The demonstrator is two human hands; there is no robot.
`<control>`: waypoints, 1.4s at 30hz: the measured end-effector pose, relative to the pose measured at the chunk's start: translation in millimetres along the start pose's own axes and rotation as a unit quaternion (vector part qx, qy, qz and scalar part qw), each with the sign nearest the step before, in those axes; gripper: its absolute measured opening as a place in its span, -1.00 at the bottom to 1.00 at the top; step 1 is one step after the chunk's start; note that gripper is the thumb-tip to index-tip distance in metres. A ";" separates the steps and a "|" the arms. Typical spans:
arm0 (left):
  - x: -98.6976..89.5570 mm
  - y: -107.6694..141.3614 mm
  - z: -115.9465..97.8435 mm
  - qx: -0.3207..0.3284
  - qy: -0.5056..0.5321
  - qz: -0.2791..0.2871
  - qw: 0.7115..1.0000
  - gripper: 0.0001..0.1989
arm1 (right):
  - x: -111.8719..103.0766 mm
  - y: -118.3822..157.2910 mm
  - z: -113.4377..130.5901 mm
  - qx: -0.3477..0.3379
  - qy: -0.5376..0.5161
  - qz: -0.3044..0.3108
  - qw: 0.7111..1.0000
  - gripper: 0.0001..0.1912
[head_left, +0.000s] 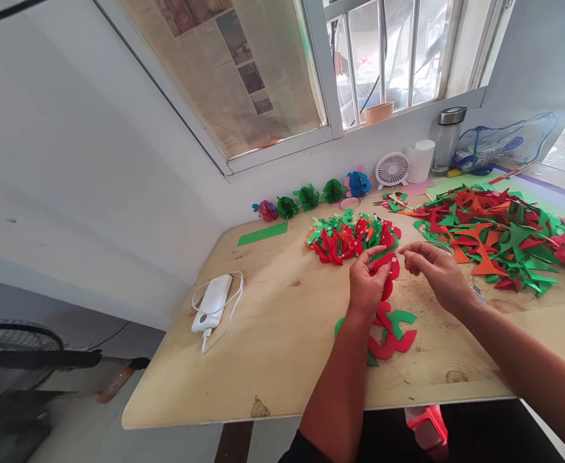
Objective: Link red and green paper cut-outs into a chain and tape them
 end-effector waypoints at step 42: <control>7.1 3.7 -1.1 -0.012 0.008 0.059 0.998 -0.65 | 1.2 -3.0 -9.0 0.042 -0.087 0.027 0.995 -0.81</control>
Point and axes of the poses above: each hand's wrist, its own y-axis away from the middle knuckle, its own x-axis out of the palm, z = x × y, the point moved 3 cm from there along -y, towards the middle knuckle, and after that the axes turned 7 degrees about z, right-handed, at the moved point
